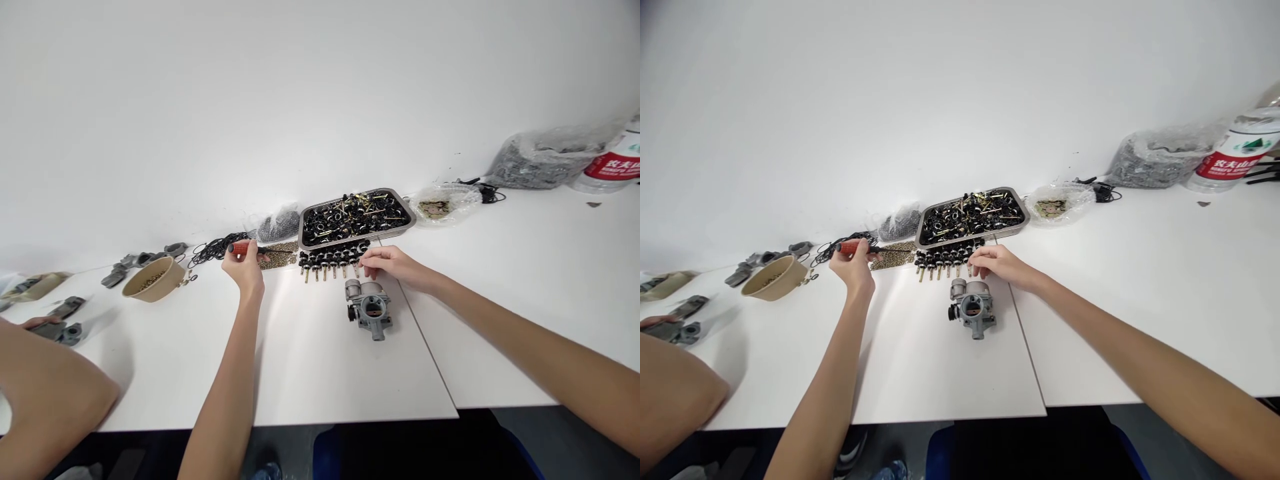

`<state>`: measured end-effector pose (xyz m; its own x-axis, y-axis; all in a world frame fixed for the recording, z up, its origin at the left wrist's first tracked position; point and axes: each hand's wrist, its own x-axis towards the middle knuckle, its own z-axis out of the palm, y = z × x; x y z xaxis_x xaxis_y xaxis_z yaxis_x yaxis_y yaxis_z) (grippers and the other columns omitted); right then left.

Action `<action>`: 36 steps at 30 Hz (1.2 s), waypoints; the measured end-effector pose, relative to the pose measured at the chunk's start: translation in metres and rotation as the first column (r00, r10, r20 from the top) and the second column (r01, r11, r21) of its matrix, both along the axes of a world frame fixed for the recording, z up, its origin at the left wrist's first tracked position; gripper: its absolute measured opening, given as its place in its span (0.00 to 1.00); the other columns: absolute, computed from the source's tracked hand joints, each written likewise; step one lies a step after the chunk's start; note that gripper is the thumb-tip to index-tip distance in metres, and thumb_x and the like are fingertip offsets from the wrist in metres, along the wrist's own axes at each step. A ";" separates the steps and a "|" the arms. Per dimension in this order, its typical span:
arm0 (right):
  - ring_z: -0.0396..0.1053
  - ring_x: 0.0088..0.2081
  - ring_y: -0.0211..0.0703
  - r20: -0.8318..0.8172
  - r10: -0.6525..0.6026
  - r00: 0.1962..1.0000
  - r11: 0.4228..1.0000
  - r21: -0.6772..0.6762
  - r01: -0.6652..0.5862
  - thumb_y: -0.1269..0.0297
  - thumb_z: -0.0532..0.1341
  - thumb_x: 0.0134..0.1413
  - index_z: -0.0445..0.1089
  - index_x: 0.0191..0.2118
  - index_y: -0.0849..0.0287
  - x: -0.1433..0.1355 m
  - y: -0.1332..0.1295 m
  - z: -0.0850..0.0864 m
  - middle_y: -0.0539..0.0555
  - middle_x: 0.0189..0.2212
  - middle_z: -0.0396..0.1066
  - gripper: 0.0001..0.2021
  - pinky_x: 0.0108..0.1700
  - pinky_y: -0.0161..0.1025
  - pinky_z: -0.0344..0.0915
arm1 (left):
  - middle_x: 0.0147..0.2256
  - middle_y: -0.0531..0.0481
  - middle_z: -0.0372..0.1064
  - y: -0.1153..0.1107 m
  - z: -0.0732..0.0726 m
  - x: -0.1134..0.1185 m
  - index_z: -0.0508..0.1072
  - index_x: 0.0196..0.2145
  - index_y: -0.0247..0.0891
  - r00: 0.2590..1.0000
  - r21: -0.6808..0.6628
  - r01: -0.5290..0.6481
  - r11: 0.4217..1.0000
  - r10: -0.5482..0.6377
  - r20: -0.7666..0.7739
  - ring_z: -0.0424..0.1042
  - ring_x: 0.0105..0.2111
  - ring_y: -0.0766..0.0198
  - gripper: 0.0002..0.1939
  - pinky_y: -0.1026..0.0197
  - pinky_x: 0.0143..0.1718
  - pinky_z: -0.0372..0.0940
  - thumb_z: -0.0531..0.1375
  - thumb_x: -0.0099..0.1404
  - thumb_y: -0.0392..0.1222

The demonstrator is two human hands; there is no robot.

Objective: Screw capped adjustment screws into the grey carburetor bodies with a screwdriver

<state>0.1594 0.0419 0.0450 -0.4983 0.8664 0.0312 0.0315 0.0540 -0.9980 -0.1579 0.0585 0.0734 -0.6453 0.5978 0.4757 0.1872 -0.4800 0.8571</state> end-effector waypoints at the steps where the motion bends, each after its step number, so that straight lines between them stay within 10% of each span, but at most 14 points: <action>1: 0.68 0.31 0.39 0.015 -0.004 1.000 0.999 0.032 0.003 0.56 0.62 0.55 0.73 0.34 0.61 0.003 0.002 0.007 0.53 0.29 0.73 0.12 0.36 0.39 0.64 | 0.26 0.54 0.64 0.000 0.000 0.000 0.68 0.29 0.33 1.000 0.004 -0.001 1.000 0.001 -0.006 0.63 0.17 0.71 0.15 0.63 0.17 0.63 0.67 0.50 0.45; 5: 0.71 0.34 0.43 0.250 -0.050 0.967 0.959 0.281 -0.023 0.52 0.61 0.57 0.74 0.39 0.60 0.028 0.015 0.058 0.55 0.33 0.75 0.15 0.39 0.43 0.66 | 0.26 0.55 0.64 -0.001 0.001 -0.001 0.68 0.30 0.33 1.000 0.006 0.012 1.000 -0.012 -0.014 0.62 0.16 0.72 0.15 0.63 0.18 0.63 0.67 0.51 0.45; 12: 0.73 0.38 0.50 0.566 -0.512 0.646 0.810 0.568 0.145 0.57 0.59 0.57 0.75 0.44 0.52 0.111 0.055 0.134 0.54 0.38 0.76 0.12 0.33 0.42 0.65 | 0.26 0.54 0.64 -0.001 0.001 -0.003 0.69 0.30 0.33 0.999 -0.006 0.014 1.000 -0.013 0.029 0.62 0.16 0.71 0.15 0.63 0.18 0.62 0.68 0.50 0.45; 16: 0.72 0.41 0.54 0.626 -0.642 0.443 0.753 0.622 0.213 0.63 0.61 0.51 0.74 0.44 0.54 0.142 0.080 0.118 0.58 0.42 0.75 0.13 0.32 0.42 0.65 | 0.24 0.55 0.63 0.000 0.000 -0.005 0.69 0.30 0.33 0.999 -0.011 0.008 1.000 -0.008 0.031 0.62 0.16 0.71 0.16 0.63 0.19 0.61 0.68 0.50 0.45; 36: 0.73 0.39 0.45 0.736 -0.520 0.434 0.850 0.497 0.175 0.73 0.64 0.45 0.76 0.37 0.57 0.174 0.116 0.063 0.54 0.42 0.76 0.11 0.36 0.36 0.67 | 0.24 0.54 0.64 0.002 0.001 -0.003 0.69 0.28 0.33 0.999 -0.034 -0.019 0.999 0.020 0.040 0.62 0.17 0.70 0.15 0.62 0.18 0.61 0.69 0.47 0.44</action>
